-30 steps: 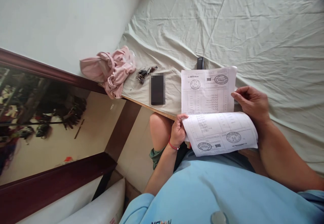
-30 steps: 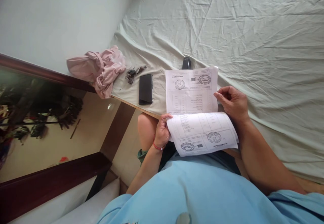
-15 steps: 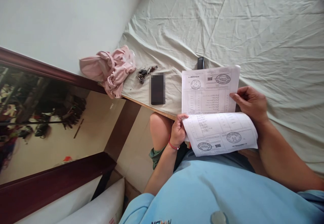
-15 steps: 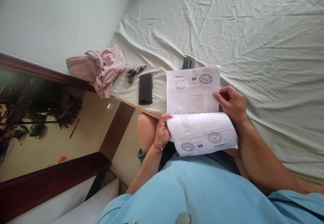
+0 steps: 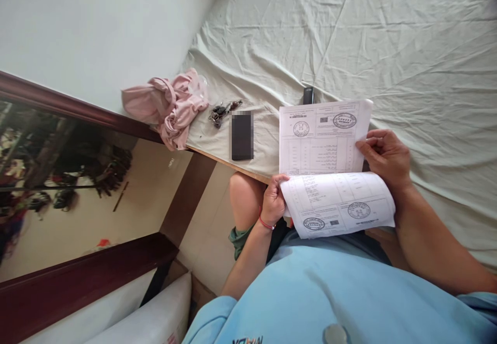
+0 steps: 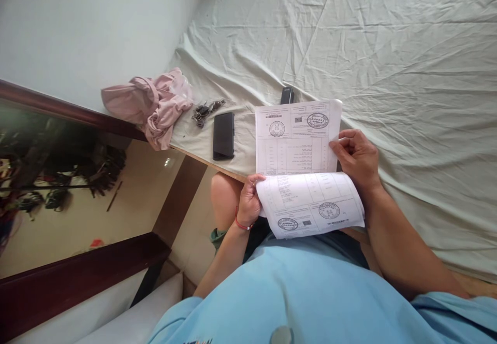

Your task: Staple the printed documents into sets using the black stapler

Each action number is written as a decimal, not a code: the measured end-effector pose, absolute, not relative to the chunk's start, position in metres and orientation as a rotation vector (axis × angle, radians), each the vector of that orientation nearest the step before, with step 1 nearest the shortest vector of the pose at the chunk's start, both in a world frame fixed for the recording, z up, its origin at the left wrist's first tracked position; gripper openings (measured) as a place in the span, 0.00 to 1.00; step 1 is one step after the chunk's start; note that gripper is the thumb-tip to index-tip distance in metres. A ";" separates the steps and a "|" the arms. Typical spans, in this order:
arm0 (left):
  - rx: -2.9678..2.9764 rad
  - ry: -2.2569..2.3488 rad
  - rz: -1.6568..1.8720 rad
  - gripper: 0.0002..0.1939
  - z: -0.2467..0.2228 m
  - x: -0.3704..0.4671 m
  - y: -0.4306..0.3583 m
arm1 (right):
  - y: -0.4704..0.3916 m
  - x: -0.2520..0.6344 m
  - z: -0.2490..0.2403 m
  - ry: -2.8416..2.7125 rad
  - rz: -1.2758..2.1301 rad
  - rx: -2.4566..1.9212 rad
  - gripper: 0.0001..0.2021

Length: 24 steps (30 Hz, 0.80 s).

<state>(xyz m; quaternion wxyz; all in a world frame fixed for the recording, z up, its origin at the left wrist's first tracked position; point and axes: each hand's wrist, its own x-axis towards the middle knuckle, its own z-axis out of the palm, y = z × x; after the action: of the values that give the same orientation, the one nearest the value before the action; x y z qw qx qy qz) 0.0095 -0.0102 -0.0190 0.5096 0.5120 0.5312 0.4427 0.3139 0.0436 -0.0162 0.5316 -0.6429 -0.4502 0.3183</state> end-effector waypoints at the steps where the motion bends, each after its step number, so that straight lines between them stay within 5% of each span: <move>1: 1.224 1.282 1.066 0.07 -0.019 0.010 -0.010 | 0.043 0.314 -0.016 -1.075 0.758 -1.531 0.12; 8: 1.138 1.294 1.057 0.11 -0.019 0.010 -0.011 | 0.041 0.315 -0.005 -0.905 0.959 -1.263 0.11; 17: 0.933 1.275 1.077 0.47 -0.021 0.014 -0.016 | 0.026 0.323 0.011 -0.790 1.472 -0.921 0.09; 24: 0.811 1.306 1.107 0.46 -0.007 0.015 -0.009 | 0.022 0.345 0.009 -1.201 1.703 -0.569 0.06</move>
<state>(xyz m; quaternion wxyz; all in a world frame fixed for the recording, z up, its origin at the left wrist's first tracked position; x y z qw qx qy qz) 0.0154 -0.0086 -0.0065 0.5839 0.3476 0.5597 0.4744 0.3451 0.0225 0.0090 0.4711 -0.2324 -0.4903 0.6955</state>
